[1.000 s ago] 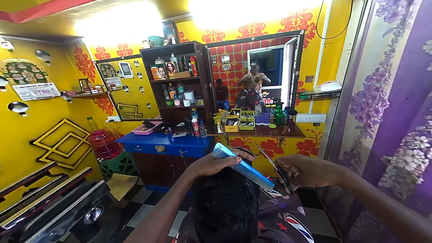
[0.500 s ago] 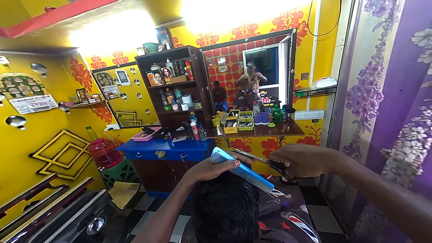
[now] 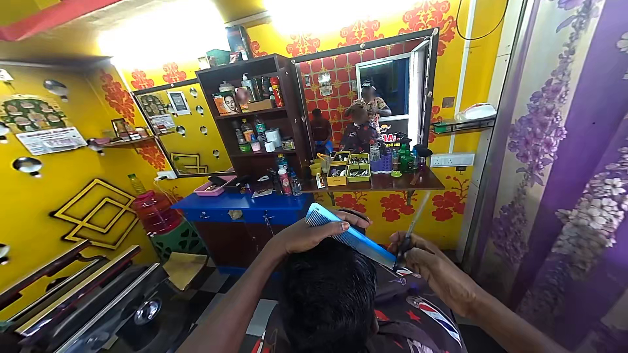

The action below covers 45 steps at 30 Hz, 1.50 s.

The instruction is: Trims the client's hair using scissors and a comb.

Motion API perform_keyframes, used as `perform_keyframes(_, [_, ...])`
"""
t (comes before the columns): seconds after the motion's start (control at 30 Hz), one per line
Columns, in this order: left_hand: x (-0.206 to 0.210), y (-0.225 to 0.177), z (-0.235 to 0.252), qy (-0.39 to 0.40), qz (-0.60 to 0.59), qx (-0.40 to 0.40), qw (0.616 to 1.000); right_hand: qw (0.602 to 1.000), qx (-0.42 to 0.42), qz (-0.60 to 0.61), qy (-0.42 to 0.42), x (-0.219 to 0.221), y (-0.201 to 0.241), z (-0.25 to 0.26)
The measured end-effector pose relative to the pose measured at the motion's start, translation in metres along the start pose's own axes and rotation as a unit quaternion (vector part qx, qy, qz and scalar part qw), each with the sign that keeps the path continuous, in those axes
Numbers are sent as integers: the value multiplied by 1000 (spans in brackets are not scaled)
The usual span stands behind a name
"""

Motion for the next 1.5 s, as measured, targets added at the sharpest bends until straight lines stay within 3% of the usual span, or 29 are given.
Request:
perform_keyframes(0.07, [0,0,0,-3,4,-5,1000,998,-24,-56,21,12,5,-6])
perform_keyframes(0.2, [-1,2,-1,-4,0,-3,1000,967,-166,-193,25,26,27,-10])
perform_keyframes(0.33, [-6,3,-10,-43,-55,-13,998,951,-272,-141,42,21,53,-11])
perform_keyframes(0.4, [-4,-3,-9,-5,-67,15,998,973,-225,-49,-26,6,55,-1])
perform_keyframes(0.5, [2,-12,-8,51,-68,38,996,994,-65,38,-83,-6,35,21])
perform_keyframes(0.63, [6,-23,-11,62,-83,57,993,998,52,47,-8,8,-4,24])
perform_keyframes(0.7, [-1,-24,-15,37,-118,71,990,996,44,62,40,20,-9,17])
perform_keyframes(0.77, [-24,-15,-26,-40,-161,79,983,993,24,96,65,26,-8,11])
perform_keyframes(0.87, [-63,11,-59,-112,-146,70,980,988,-7,105,111,35,1,0])
perform_keyframes(1.0, [-48,37,-90,7,-85,8,996,987,-27,91,126,45,9,-14])
perform_keyframes(1.1, [-23,24,-86,88,-83,40,992,988,-42,94,113,55,11,-30])
perform_keyframes(1.5, [14,-10,-40,177,-10,115,977,981,-55,181,-30,68,10,-85])
Point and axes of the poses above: each hand's wrist, its own z-axis towards the middle knuckle, its own x-axis out of the palm, y = z × x, the point moved 7 cm from there along z, towards the middle knuckle, and after that the axes turned 5 degrees about -y, right-handed, at the moved point
